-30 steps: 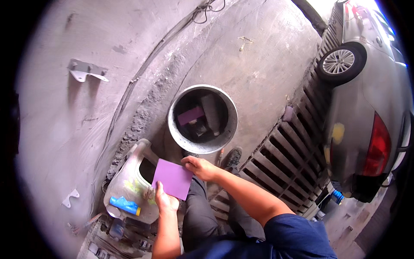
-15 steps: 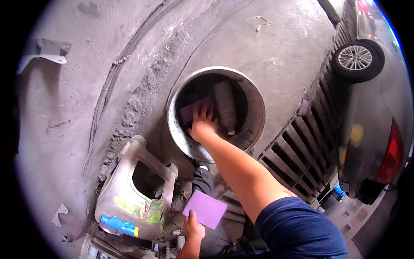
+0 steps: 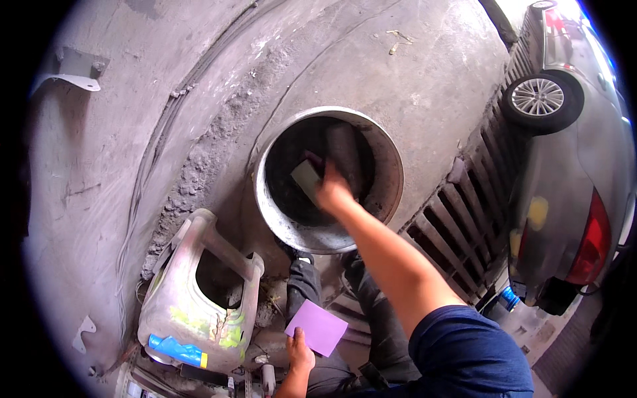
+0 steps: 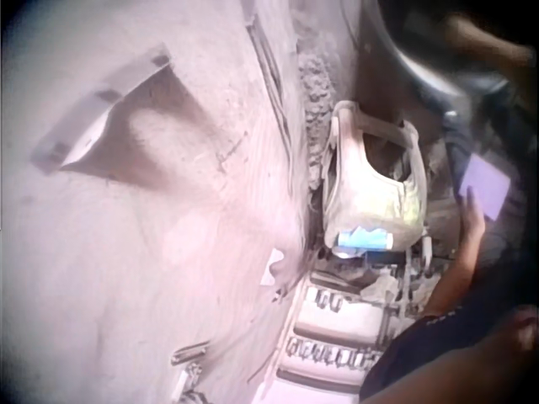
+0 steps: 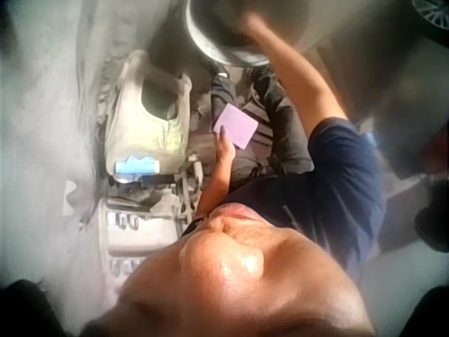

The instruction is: The person retrieves a purple sanding sheet from a cluttered storage area and walks to a car with an open trunk. They fold the sandpaper, wet a sanding block with water from a bucket, and proceed to sand a yellow filler patch on the car's rear bumper.

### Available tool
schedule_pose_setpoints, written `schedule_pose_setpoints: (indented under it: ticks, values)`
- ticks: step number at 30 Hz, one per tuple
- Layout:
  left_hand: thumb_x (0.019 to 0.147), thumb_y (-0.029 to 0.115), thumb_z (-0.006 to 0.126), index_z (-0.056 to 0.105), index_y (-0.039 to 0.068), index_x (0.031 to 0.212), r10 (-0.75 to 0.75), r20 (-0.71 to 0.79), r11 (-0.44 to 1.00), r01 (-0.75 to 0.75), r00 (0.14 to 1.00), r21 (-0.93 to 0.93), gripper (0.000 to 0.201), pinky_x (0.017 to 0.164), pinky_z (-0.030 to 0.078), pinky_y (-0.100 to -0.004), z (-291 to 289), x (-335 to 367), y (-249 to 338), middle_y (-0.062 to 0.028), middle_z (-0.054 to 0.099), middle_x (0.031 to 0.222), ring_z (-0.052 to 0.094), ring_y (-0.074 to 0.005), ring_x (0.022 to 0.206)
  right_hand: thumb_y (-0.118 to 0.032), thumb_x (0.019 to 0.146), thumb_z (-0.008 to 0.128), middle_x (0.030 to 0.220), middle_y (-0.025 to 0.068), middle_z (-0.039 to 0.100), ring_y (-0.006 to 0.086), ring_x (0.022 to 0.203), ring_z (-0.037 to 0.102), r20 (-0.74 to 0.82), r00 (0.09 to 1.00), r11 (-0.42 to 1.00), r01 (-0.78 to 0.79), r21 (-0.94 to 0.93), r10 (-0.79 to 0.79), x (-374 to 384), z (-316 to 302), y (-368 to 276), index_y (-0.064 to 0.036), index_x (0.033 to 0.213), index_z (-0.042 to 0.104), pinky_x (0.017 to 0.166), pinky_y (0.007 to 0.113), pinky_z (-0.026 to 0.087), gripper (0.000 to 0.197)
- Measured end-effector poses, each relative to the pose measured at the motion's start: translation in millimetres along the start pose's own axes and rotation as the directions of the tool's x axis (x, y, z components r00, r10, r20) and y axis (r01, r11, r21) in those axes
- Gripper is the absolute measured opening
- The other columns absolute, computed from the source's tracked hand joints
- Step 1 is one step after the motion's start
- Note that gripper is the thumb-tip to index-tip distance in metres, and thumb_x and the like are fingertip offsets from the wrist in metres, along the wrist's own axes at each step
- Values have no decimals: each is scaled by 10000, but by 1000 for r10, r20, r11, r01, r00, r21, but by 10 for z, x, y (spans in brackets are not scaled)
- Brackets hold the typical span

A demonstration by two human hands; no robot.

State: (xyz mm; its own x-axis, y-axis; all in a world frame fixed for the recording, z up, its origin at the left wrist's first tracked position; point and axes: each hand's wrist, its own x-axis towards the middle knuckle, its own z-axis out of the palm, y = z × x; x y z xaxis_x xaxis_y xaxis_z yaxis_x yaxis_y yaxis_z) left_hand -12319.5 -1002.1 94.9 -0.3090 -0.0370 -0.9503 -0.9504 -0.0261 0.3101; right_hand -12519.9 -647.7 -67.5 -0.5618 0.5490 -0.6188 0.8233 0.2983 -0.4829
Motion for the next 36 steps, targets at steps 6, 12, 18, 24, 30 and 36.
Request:
schedule_pose_setpoints:
  ticks: [6, 12, 18, 24, 30, 36]
  values:
    - [1019, 221, 511, 542, -31, 1231, 20, -19, 999, -19, 1000, 49, 331, 945, 455, -338, 44, -15, 54, -109, 615, 1180, 589, -204, 1068, -313, 769, 769, 1527, 264, 232, 430, 1380, 314, 119, 987, 870, 148, -471, -104, -211, 485, 25, -42, 1523, 161, 1105, 497, 336, 1005]
    - [1016, 216, 517, 535, -28, 1263, 2, 2, 997, -2, 1000, 72, 347, 960, 443, -338, 2, -12, 59, -117, 608, 1203, 578, -206, 1089, -346, 802, 726, 1484, 288, 313, 465, 1303, 418, 241, 965, 925, -1, -379, 100, -27, 439, 20, -58, 1519, 210, 1065, 453, 397, 929]
    - [1015, 212, 496, 554, -53, 1237, 130, 90, 955, -149, 987, 257, 351, 924, 452, -341, 489, 19, 786, -119, 618, 1170, 588, -199, 1036, -359, 874, 635, 1142, 236, 659, 323, 1056, 636, 161, 984, 919, -131, 372, 75, -328, -186, 48, -21, 1426, 414, 934, 364, 469, 684]
    - [965, 142, 564, 580, -51, 1180, 406, 355, 796, -516, 842, 315, 289, 872, 459, -319, 1153, 150, 1756, -91, 633, 1080, 588, -169, 966, -201, 862, 556, 1146, 109, 566, 184, 1025, 549, 194, 969, 422, -113, 899, -153, -894, -838, 29, -51, 1479, 353, 955, 320, 415, 667]
    - [950, 118, 582, 601, -15, 1177, 352, 524, 890, -451, 776, 71, 264, 891, 453, -287, 1942, 339, 2158, -46, 632, 1084, 572, -130, 982, -283, 731, 794, 1273, 244, 439, 369, 1111, 555, -185, 858, 820, 513, 253, -480, -1750, -1320, -355, -71, 1481, 357, 883, 425, 511, 893]
    - [1009, 163, 491, 527, -12, 1303, 200, 584, 978, -127, 787, -164, 344, 1017, 429, -363, 2330, 139, 2076, -109, 589, 1254, 566, -223, 1155, -146, 661, 843, 1304, 259, 407, 438, 1265, 445, -329, 813, 802, 559, 209, -480, -1926, -1166, -322, -11, 1442, 405, 1037, 478, 425, 906]
